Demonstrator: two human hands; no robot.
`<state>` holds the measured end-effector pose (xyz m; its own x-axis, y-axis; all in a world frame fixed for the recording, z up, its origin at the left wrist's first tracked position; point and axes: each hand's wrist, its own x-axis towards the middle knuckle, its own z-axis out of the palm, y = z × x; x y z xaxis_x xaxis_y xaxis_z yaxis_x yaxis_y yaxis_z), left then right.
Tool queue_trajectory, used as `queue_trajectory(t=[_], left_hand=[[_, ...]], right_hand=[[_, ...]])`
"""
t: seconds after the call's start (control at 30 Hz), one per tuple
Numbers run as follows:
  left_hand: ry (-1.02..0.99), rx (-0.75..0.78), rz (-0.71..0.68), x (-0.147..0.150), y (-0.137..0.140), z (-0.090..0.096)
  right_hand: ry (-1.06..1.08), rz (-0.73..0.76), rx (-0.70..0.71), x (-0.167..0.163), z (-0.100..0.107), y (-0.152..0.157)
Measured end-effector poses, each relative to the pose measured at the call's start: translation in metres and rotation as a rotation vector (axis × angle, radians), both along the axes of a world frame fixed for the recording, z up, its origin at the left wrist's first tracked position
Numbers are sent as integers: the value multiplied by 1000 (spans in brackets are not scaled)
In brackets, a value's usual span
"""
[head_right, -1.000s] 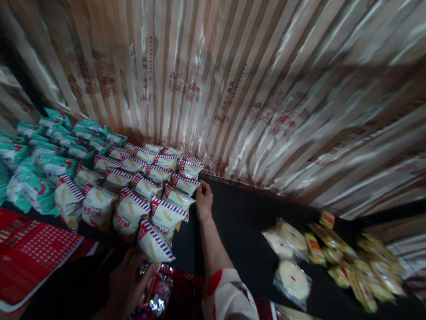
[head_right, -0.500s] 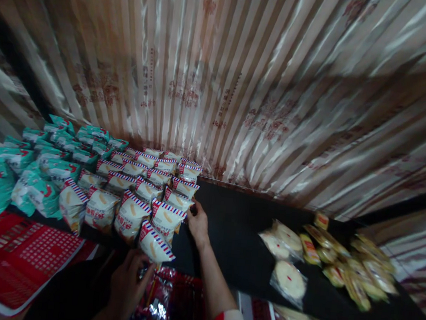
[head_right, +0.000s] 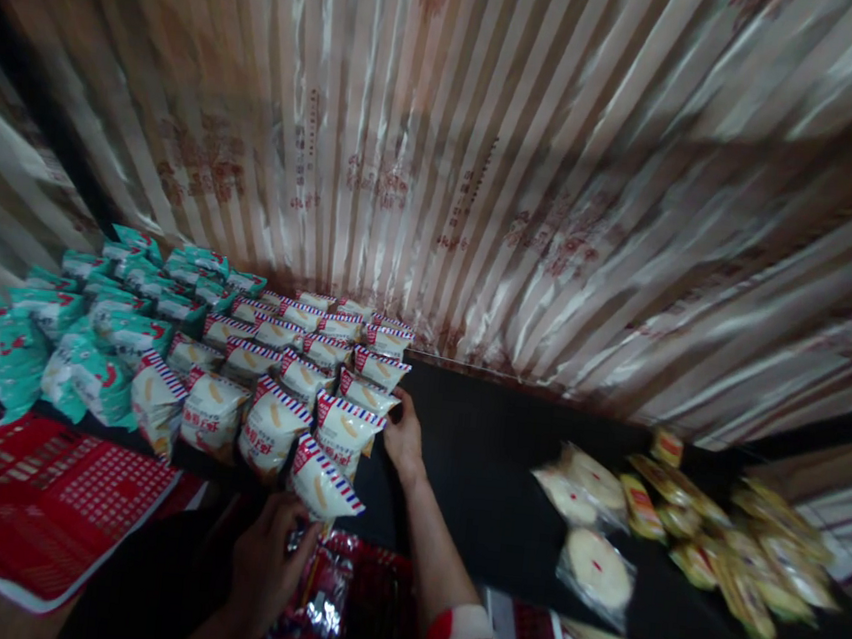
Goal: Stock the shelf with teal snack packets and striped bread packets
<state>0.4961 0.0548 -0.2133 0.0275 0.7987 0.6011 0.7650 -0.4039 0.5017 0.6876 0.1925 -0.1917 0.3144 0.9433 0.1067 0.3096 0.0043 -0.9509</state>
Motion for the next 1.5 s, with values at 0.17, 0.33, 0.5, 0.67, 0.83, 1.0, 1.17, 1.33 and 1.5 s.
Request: queue_trajectory(t=[0.17,0.33,0.5,0.67,0.83,1.0,1.17,1.33,1.5], left_hand=[[-9,-22,-1,1,-1,4],[-14,-55,-1,1,-2,10],[-7,-66,-7,0,-2,10],[-3,-64,-2,0,-1,7],[8,-81,5,1,-2,10],[7,-71,8,1,-1,11],[10,-96,12,0,-2,8],[13,-143,-4,0,-2,9],[18,-183,-1,0,-4,10]], right_hand=[[97,-150,41,-4,6,-22],[164,-112,90,-13,12,-36],[196,-44,82,-19,18,-34],[224,-29,90,-20,23,-34],[219,-50,95,-23,19,-29],[147,-109,110,-24,12,-23],[109,-109,91,-24,13,-26],[62,-181,124,-27,22,-51],[111,-50,101,-38,21,-75]])
